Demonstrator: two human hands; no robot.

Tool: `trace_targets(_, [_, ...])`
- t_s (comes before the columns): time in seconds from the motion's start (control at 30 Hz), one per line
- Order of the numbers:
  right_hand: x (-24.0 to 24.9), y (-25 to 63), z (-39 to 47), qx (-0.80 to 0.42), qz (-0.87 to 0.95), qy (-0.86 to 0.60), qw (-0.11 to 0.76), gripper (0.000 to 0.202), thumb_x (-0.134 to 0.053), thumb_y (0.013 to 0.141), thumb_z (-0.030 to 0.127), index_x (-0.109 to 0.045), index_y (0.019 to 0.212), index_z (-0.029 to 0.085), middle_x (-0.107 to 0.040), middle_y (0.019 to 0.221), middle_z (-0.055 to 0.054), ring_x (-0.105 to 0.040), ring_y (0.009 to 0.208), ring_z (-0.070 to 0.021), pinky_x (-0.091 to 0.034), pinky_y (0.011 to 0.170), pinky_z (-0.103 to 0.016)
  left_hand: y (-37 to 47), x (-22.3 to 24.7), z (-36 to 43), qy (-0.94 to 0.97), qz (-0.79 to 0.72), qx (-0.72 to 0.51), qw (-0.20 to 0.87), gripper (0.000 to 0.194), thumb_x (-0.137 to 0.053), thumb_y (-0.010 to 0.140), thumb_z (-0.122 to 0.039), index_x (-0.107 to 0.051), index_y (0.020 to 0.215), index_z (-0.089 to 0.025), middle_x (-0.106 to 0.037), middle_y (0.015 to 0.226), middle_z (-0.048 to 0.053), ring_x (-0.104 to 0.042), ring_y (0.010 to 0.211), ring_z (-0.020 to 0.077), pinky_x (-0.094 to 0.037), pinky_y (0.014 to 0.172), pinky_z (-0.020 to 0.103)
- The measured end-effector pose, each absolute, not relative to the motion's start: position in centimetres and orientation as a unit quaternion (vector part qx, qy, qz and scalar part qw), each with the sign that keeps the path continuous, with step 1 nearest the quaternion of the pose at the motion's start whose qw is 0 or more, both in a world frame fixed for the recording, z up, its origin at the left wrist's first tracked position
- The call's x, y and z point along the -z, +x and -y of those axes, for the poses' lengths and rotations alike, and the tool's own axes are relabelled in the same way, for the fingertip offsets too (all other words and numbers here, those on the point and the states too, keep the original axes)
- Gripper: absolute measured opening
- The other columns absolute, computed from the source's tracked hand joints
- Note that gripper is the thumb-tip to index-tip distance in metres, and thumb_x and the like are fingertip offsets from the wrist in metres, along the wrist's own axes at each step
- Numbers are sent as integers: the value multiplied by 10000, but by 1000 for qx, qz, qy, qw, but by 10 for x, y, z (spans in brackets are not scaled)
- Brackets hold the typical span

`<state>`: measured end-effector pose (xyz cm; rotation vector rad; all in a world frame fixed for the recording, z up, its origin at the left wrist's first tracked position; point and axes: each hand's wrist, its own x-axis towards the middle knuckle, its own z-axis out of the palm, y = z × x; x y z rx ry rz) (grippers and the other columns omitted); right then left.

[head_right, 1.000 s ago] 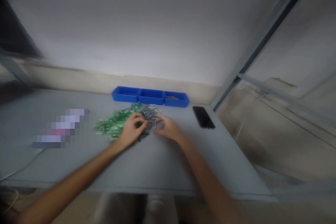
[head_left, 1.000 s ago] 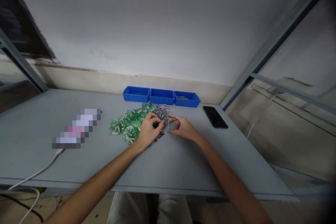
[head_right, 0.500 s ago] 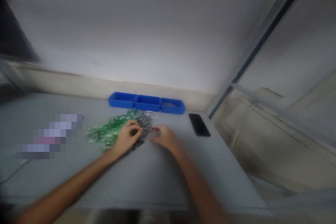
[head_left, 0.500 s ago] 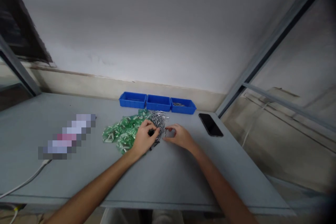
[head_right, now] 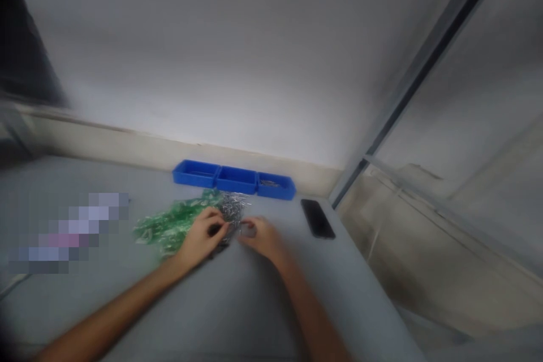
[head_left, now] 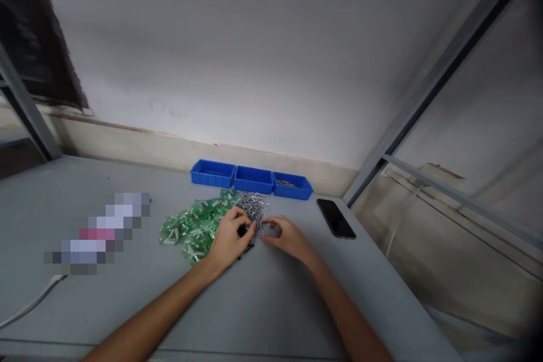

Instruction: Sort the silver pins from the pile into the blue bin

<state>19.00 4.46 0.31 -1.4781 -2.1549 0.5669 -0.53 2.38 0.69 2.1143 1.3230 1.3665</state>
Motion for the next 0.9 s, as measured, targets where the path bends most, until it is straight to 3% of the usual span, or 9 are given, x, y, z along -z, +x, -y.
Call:
trace_targets(0.17, [-9,193,-45,-227,814,-498,194,505,-602,749,397,-524,1228,260,-585,1086,-64,-563,821,-175,-436,735,-301,-6,-5,-23,748,-455,-460,149,183,-522,816,-240,-604,666,-173,-534,845,47,-521,829,179,-438,786,328])
trace_targets(0.47, [-4,195,-48,-226,814,-503,185,587,-602,755,397,-445,1298,238,-583,1077,-73,-547,824,-177,-430,741,-308,-6,-3,-25,763,-444,-453,123,143,-536,805,-229,-615,697,-177,-545,854,54,-528,837,187,-438,792,331])
trace_targets(0.67, [-2,193,-48,-208,808,-516,194,411,-536,808,366,-546,1198,237,-605,1011,-59,-553,757,-153,-428,704,-289,-12,-11,-26,747,-456,-471,110,162,-519,828,-240,-615,721,-165,-538,866,58,-525,854,189,-426,817,343])
trace_targets(0.9, [-2,192,-48,-241,786,-531,205,470,-655,686,315,-551,1137,236,-608,931,-26,-558,757,-152,-426,689,-277,-8,-9,-23,752,-439,-472,143,187,-456,866,-224,-621,947,-188,-553,889,55,-526,873,189,-435,808,340])
